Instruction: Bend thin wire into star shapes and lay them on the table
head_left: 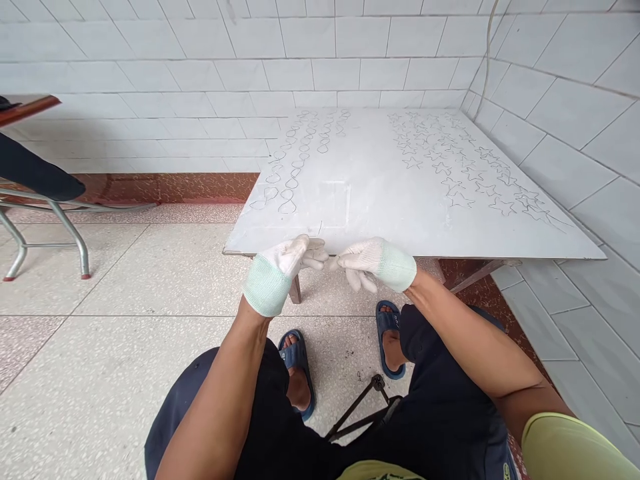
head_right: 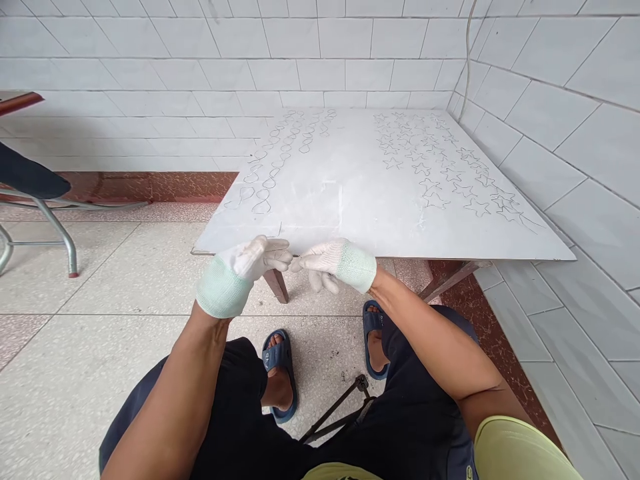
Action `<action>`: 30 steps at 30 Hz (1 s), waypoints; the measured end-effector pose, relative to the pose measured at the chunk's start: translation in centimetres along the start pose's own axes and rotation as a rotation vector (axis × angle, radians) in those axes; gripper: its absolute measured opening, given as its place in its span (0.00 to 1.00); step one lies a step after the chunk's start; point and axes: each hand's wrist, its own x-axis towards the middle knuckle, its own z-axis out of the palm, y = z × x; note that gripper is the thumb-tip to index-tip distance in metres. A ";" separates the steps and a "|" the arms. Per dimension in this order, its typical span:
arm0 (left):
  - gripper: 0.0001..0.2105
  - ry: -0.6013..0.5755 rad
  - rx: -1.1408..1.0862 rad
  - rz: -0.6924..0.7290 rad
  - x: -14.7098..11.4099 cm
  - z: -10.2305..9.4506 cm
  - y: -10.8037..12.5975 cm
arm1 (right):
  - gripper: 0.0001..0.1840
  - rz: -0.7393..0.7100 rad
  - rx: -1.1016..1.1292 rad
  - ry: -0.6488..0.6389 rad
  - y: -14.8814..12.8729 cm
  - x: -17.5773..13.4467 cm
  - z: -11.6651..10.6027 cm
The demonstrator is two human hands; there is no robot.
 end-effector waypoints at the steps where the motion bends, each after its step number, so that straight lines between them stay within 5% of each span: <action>1: 0.28 0.007 -0.003 0.000 0.0 0.1 0.0 | 0.13 -0.001 0.005 0.004 0.1 0.0 0.1; 7: 0.17 -0.014 -0.067 -0.051 0.5 0.9 -0.5 | 0.15 -0.033 -0.003 0.012 0.7 0.3 0.3; 19: 0.15 0.113 0.058 -0.022 0.0 0.5 -0.9 | 0.20 0.016 -0.088 0.045 -0.1 0.3 0.9; 30: 0.16 0.000 -0.010 -0.053 0.6 0.2 -1.3 | 0.15 0.009 -0.035 0.130 0.8 0.6 0.9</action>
